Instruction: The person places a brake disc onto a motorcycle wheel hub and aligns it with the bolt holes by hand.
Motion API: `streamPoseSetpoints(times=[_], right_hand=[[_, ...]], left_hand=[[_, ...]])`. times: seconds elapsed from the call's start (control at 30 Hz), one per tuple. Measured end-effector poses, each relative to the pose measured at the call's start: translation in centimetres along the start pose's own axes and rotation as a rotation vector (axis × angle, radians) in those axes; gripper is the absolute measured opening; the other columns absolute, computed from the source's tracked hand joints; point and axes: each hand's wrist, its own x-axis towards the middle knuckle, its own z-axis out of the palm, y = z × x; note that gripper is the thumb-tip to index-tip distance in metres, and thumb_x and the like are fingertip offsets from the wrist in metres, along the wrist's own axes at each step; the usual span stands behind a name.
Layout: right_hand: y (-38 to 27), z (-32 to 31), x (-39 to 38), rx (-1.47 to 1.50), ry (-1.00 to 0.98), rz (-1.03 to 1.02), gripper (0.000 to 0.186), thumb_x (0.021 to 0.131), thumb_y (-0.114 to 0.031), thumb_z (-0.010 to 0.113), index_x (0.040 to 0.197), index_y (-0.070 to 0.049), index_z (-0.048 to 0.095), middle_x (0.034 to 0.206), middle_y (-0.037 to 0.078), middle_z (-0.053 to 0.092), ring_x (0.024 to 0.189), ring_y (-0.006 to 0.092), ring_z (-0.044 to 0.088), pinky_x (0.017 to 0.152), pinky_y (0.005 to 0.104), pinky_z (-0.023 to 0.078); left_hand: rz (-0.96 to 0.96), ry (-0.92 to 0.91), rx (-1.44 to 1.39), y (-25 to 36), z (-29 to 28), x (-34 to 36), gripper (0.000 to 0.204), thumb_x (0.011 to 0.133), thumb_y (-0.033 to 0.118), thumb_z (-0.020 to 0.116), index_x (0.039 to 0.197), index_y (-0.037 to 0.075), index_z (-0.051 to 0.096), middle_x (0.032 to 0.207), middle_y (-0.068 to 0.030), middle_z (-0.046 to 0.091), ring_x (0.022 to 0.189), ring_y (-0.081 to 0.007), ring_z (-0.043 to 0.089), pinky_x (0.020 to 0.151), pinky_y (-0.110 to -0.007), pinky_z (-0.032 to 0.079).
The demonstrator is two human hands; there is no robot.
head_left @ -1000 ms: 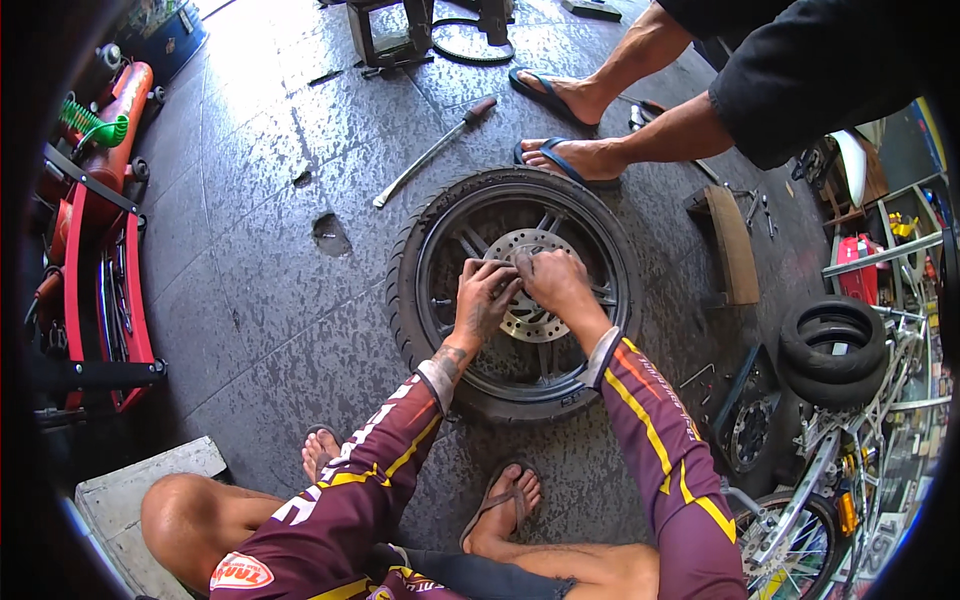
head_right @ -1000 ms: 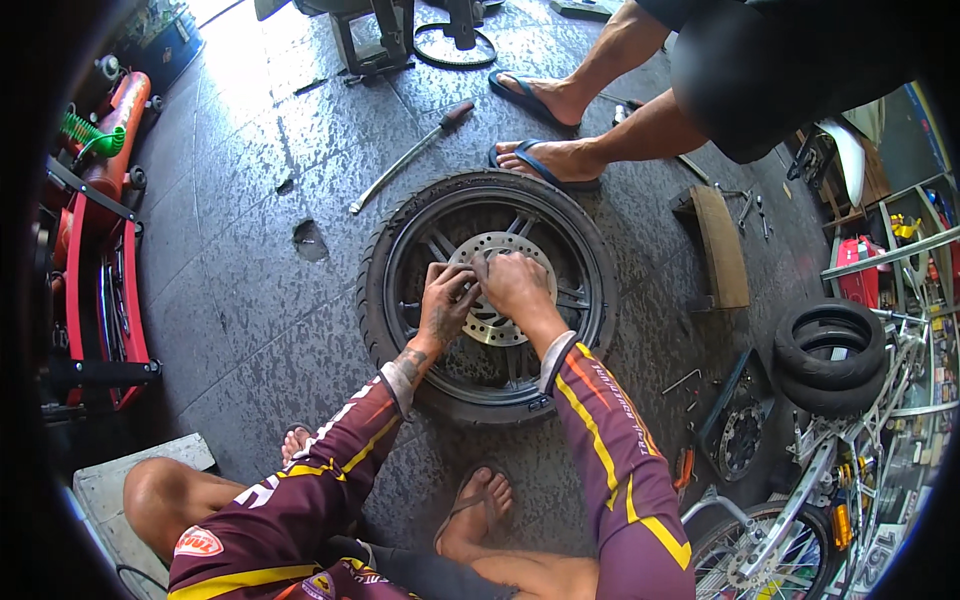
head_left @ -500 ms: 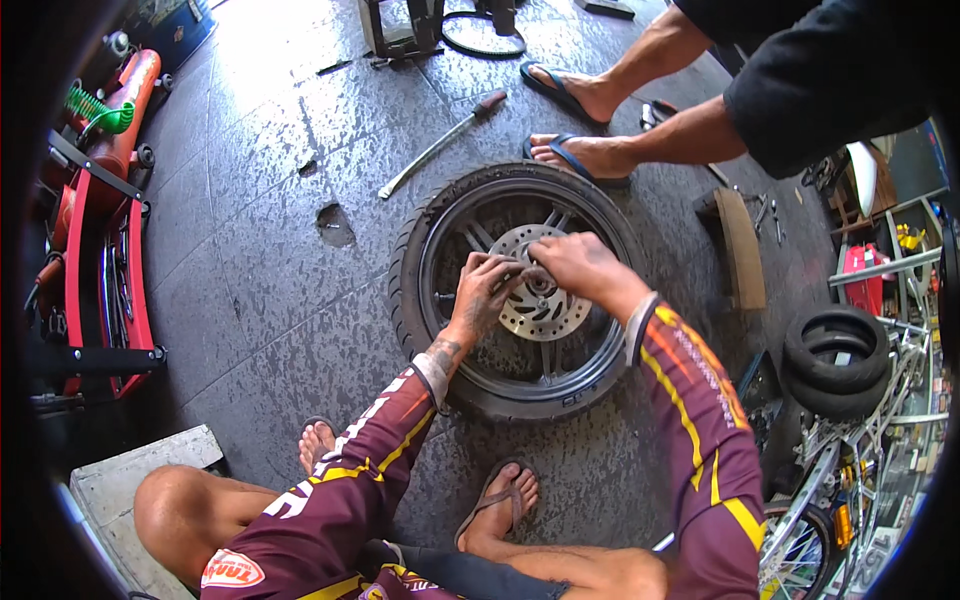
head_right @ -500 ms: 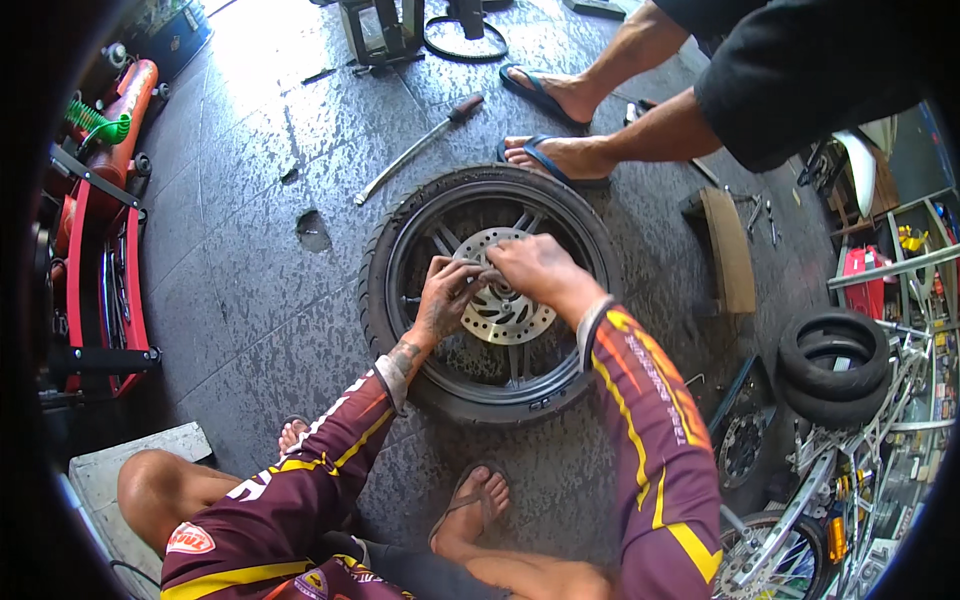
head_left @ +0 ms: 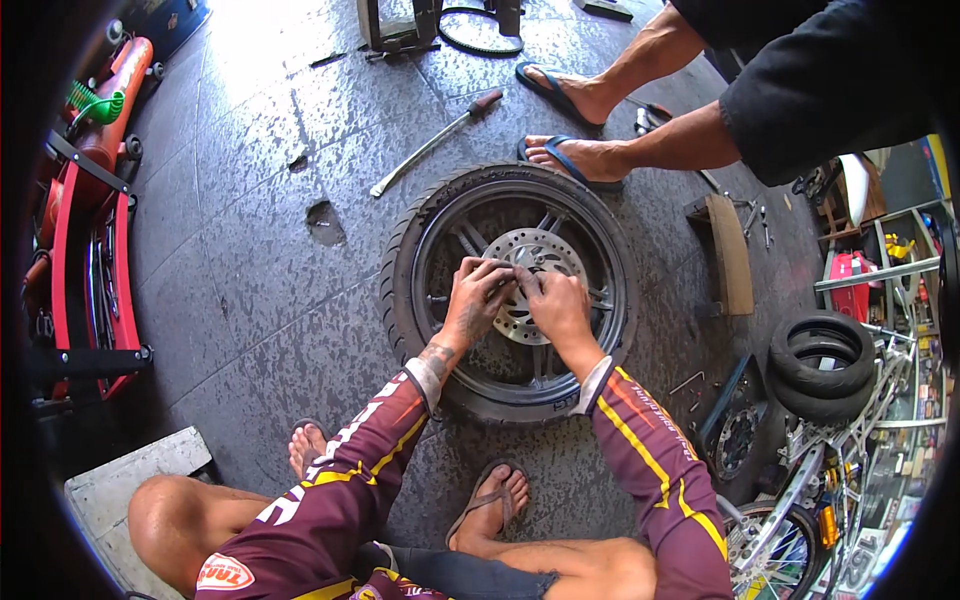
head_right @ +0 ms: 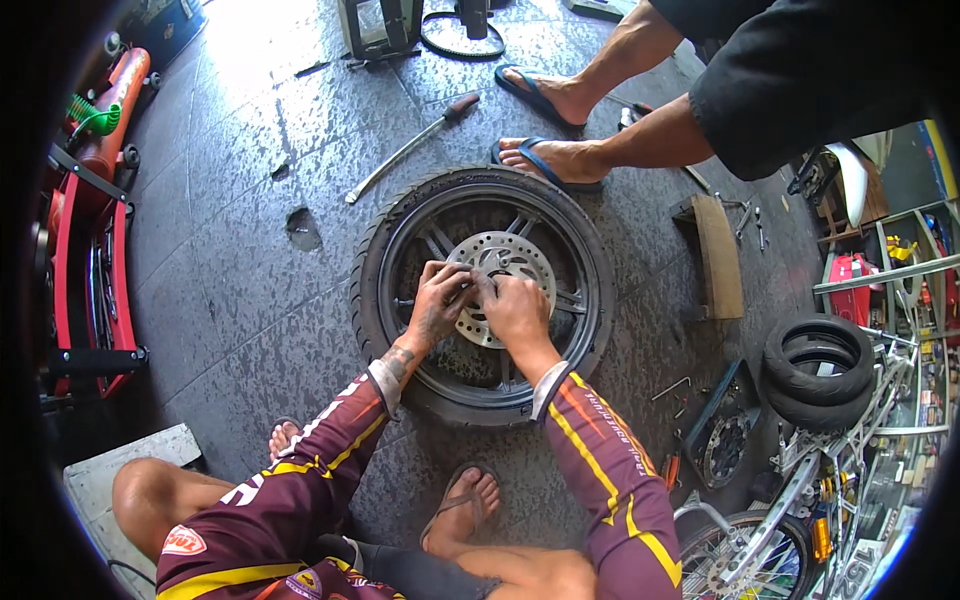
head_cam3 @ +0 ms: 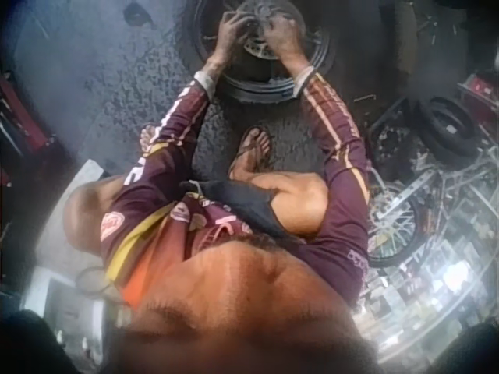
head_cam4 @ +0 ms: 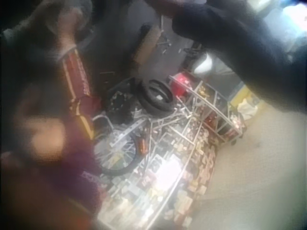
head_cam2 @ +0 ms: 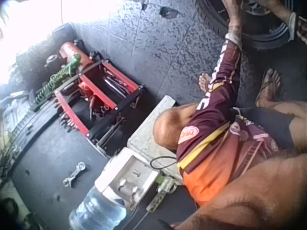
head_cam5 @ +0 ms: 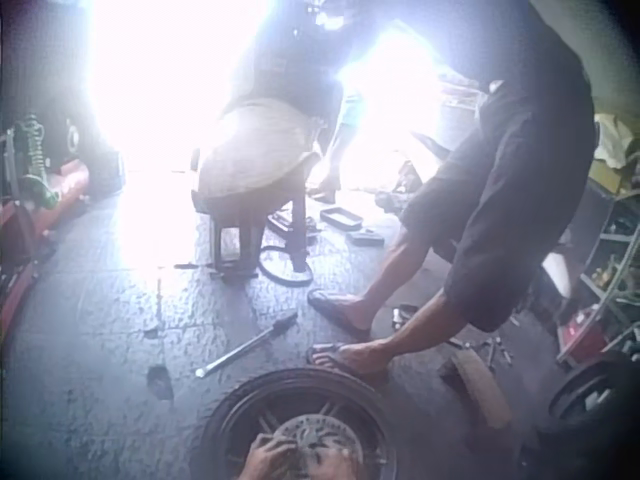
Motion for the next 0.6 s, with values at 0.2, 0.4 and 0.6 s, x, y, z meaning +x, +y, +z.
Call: streamPoseSetpoints(times=[0.2, 0.4, 0.6], right_hand=[[2.2, 0.9, -0.2, 0.765, -0.008, -0.107, 0.024, 0.089, -0.019, 0.076, 0.104, -0.001, 0.07, 0.08, 0.011, 0.072, 0.067, 0.0171, 0.07, 0.063, 0.0313, 0.054], [0.4, -1.4, 0.9, 0.753, 0.063, -0.167, 0.018, 0.091, -0.014, 0.072, 0.104, -0.001, 0.072, 0.075, 0.01, 0.072, 0.062, 0.014, 0.069, 0.057, 0.0282, 0.052], [5.9, -4.0, 1.0, 0.489, 0.03, -0.113, 0.016, 0.094, -0.015, 0.066, 0.104, -0.003, 0.07, 0.078, 0.013, 0.074, 0.064, 0.0216, 0.073, 0.057, 0.0335, 0.054]], left_hand=[[0.039, 0.003, 0.107, 1.0, -0.3, 0.5, 0.024, 0.085, 0.019, 0.073, 0.108, 0.014, 0.073, 0.111, -0.0011, 0.069, 0.113, -0.0255, 0.056, 0.099, -0.042, 0.038], [0.143, 0.09, 0.199, 3.0, -1.8, 2.6, 0.02, 0.084, 0.019, 0.073, 0.102, 0.011, 0.072, 0.111, -0.0027, 0.068, 0.117, -0.0276, 0.054, 0.101, -0.044, 0.036], [0.259, -0.211, 0.142, 4.3, 0.7, 5.5, 0.02, 0.084, 0.03, 0.075, 0.101, 0.019, 0.077, 0.099, 0.0021, 0.071, 0.109, -0.0217, 0.059, 0.101, -0.042, 0.037]])
